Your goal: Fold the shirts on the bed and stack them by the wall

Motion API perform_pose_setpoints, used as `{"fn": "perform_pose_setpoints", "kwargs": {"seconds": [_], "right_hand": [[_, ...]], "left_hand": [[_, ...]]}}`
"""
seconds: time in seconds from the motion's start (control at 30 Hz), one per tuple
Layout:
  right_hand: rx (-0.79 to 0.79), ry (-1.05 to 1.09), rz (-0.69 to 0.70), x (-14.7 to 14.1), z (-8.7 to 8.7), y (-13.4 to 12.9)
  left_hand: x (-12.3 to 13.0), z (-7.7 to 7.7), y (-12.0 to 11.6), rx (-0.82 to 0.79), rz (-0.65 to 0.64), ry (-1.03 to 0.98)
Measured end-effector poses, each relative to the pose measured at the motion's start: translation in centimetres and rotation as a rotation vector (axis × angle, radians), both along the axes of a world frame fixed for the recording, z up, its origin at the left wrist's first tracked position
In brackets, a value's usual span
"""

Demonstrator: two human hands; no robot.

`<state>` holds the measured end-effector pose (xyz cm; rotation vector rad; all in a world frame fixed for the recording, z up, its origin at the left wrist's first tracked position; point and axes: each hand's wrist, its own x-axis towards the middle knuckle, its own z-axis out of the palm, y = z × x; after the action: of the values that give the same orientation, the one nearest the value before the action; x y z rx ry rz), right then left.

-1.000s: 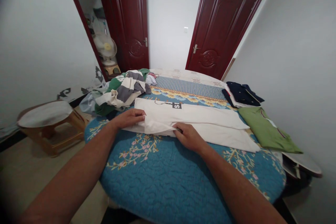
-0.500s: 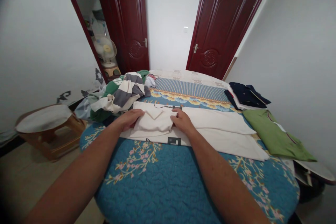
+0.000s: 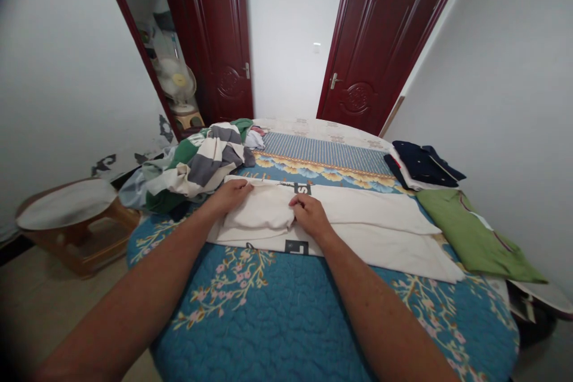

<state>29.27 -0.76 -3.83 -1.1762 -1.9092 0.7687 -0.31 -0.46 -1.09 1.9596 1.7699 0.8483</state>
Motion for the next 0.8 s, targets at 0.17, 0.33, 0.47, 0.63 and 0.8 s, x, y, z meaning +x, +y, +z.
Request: {"fn": "perform_pose_setpoints", "kwargs": {"seconds": [0.17, 0.33, 0.47, 0.63, 0.8], "right_hand": [[-0.017, -0.031, -0.057, -0.6, 0.1, -0.2], [0.062, -0.161, -0.002, -1.1, 0.2, -0.6], [0.147, -0.204, -0.070, -1.1, 0.1, -0.4], [0.074, -0.191, -0.133, -1.3, 0.7, -1.0], [0.089, -0.400, -0.167, -2.7, 1.5, -3.0]], "left_hand": [[-0.9, -1.0, -0.4, 0.002, 0.112, -0.219], [-1.0, -0.4, -1.0, -0.083, 0.033, -0.282], [-1.0, -0.2, -1.6, -0.092, 0.064, -0.338], [-0.6, -0.2, -2.4, -0.042, 0.052, -0.115], [1.3, 0.0, -4.1, -0.021, 0.162, 0.144]]}}
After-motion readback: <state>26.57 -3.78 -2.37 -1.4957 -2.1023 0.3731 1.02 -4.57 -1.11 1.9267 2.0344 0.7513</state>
